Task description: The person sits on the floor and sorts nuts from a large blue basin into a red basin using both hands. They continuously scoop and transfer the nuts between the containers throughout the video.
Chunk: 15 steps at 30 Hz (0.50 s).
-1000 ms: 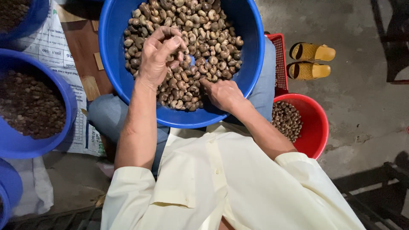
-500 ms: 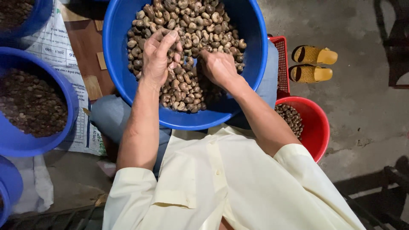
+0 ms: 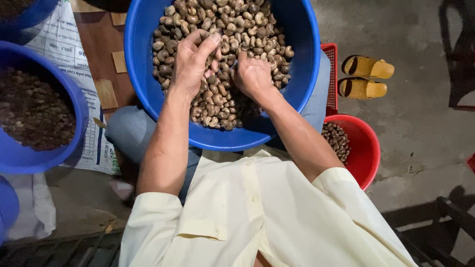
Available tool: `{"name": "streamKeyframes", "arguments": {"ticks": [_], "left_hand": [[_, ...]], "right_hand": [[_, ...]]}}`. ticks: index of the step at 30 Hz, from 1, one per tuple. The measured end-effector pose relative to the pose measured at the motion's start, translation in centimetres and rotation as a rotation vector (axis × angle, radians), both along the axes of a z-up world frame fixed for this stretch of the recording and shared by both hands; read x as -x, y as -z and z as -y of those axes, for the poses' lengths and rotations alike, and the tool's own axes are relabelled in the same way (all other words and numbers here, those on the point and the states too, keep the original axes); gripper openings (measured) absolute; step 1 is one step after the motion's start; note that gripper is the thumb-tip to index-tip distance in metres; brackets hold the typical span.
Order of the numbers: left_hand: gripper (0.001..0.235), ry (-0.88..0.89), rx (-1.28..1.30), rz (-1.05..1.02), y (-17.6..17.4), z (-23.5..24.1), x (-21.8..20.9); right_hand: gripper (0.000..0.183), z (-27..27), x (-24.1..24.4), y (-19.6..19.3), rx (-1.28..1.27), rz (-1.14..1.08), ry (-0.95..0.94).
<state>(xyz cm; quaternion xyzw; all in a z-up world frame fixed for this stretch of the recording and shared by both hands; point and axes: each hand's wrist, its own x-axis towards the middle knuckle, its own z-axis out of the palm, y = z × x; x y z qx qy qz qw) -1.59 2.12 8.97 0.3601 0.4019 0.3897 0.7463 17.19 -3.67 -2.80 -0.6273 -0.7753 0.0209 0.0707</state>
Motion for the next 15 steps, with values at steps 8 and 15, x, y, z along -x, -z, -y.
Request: {"name": "streamKeyframes", "arguments": {"ticks": [8,15], "left_hand": [[0.013,0.025,0.005,-0.046,1.2,-0.2,-0.1],[0.014,0.128,0.025,-0.102,2.6,-0.1,-0.8]], "right_hand": [[0.031,-0.9,-3.2,-12.9,0.688,-1.414,0.652],[0.025,1.5,-7.3,-13.7,0.451,-2.119,0.584]]}}
